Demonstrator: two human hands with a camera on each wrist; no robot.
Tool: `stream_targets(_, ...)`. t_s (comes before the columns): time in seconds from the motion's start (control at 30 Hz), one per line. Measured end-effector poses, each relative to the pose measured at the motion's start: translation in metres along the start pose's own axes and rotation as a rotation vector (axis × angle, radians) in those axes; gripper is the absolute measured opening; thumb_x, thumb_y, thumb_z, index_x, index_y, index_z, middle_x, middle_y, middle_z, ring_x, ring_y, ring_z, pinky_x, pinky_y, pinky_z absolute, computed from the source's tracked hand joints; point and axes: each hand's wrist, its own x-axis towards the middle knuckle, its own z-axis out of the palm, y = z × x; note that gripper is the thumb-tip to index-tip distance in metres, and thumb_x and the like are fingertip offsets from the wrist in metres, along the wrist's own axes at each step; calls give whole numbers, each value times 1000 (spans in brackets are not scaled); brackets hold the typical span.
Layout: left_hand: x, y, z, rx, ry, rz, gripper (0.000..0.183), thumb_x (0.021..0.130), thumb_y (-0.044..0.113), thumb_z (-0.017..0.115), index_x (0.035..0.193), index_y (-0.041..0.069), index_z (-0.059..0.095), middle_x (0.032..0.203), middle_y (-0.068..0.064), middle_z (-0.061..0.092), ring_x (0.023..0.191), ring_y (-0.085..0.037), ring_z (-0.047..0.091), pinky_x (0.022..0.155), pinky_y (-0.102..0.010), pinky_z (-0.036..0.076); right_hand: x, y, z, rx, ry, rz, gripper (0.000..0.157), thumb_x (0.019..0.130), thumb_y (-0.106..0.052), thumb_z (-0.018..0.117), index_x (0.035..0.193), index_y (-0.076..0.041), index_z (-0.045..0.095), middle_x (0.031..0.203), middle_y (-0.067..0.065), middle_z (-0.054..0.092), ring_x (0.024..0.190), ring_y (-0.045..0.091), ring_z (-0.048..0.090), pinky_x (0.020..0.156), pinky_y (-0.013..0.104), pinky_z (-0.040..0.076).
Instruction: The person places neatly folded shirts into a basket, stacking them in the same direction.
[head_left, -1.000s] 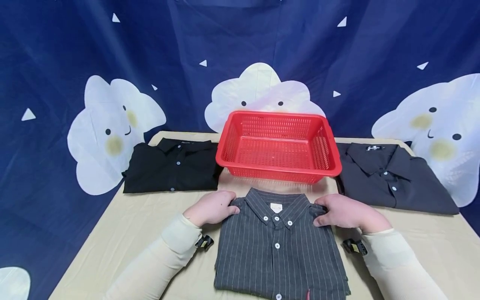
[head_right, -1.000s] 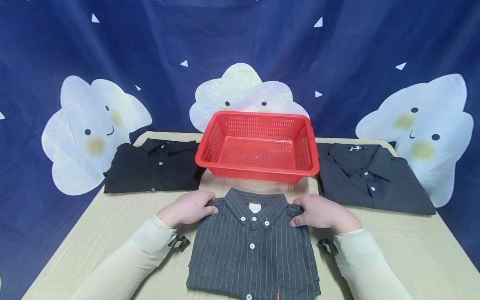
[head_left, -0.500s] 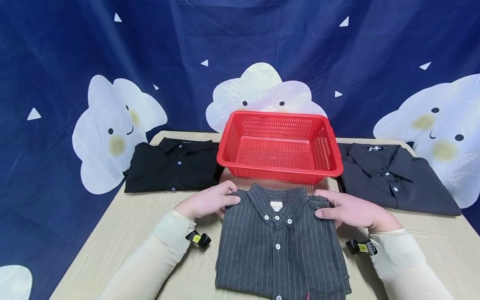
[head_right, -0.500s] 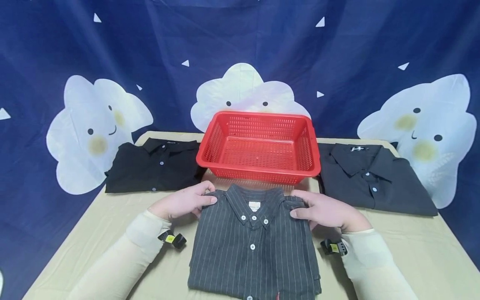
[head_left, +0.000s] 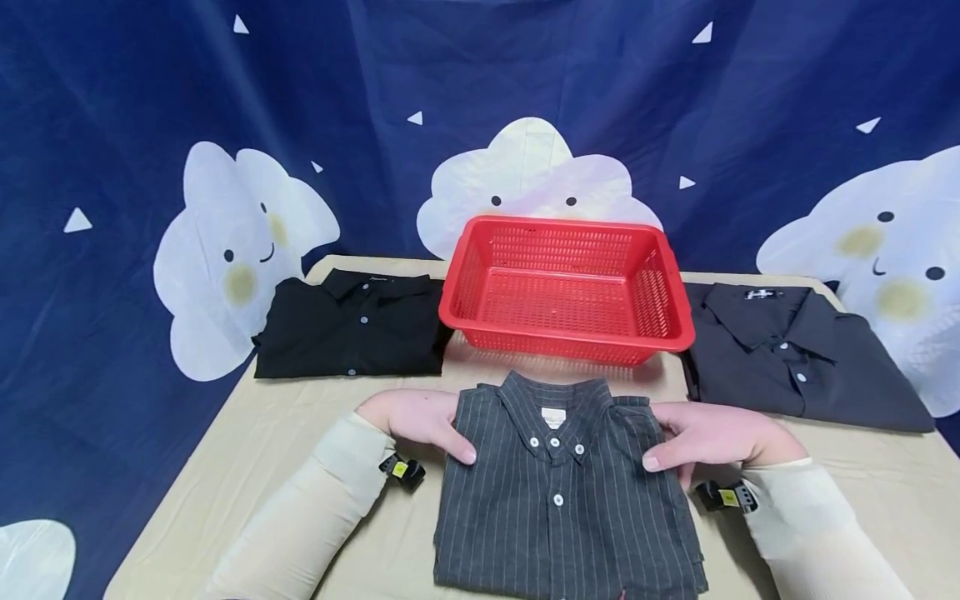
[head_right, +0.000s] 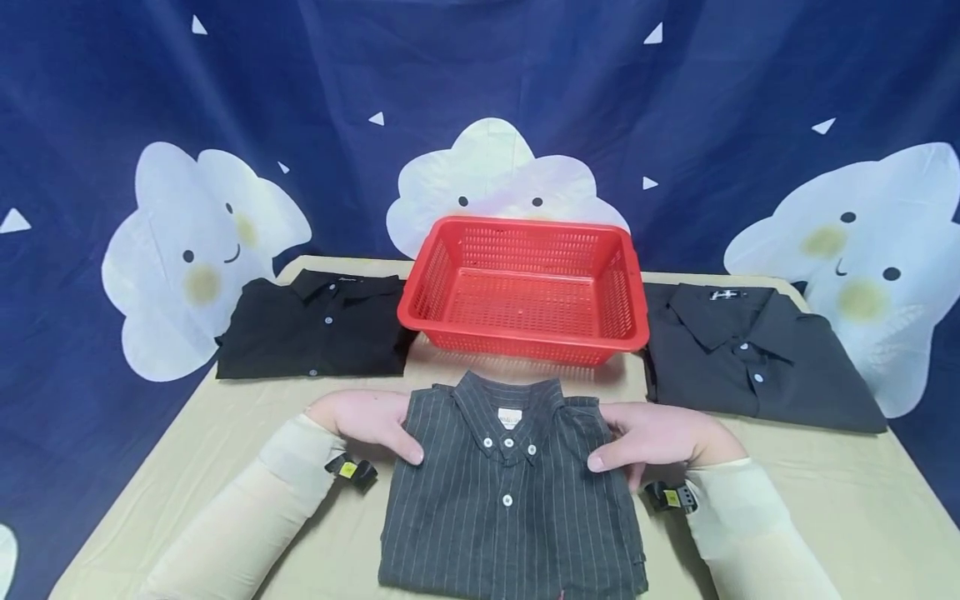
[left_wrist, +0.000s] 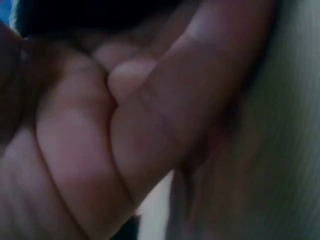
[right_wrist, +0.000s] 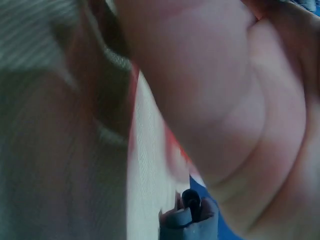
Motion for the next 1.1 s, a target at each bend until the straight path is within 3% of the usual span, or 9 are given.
stream_targets(0.07,2,4,4,18,-22,-22,43,93,14,72,133,7,58,120,-2,68,108,-16,65,97,-35,51,1,0,3,48,-30,-15,36,99,-3,61,132,3,49,112,24,69,91,38,72,68,50,60)
stream_targets(0.17,2,8,8,-18,-18,-92,38,94,10,71,129,5,59,113,-4,71,97,-17,70,82,-39,59,5,-2,6,95,-86,-57,42,99,1,60,137,4,42,121,26,65,101,43,69,80,51,59)
stream_targets(0.27,3,9,11,-77,-6,-130,31,97,7,66,127,2,58,106,-9,74,88,-23,73,71,-45,61,4,-4,7,-8,-49,-81,38,99,-1,59,135,1,46,122,20,65,101,36,69,83,46,58)
stream_targets(0.33,3,9,12,-86,-2,-121,30,99,6,63,128,0,57,105,-11,74,87,-25,74,71,-45,61,1,-7,6,-112,11,-63,32,100,-6,60,130,-3,51,118,14,67,96,30,71,78,41,59)
stream_targets(0.43,2,9,12,-94,-3,-106,32,100,7,62,130,-1,55,106,-12,74,88,-27,74,71,-46,61,-4,-11,5,-184,53,-36,25,103,-10,56,127,-5,54,112,10,69,91,26,72,72,39,60)
stream_targets(0.73,-6,14,8,-94,-1,-72,32,100,10,62,132,3,56,110,-12,73,91,-29,74,76,-46,61,-11,-16,4,-143,40,-65,24,105,-5,50,129,0,51,108,12,70,83,29,73,65,43,61)
stream_targets(0.97,-13,19,7,-103,-19,-42,32,101,8,60,131,0,58,116,-11,71,96,-27,72,80,-47,60,-16,-23,3,-176,46,-87,23,106,-6,48,128,-1,52,107,11,71,85,28,73,68,40,60)
stream_targets(1.1,-18,23,5,-88,0,-29,37,100,9,61,135,1,56,119,-11,69,98,-28,72,82,-47,59,-20,-26,2,-124,47,-99,25,106,-4,47,130,3,52,109,16,71,87,34,73,73,41,60)
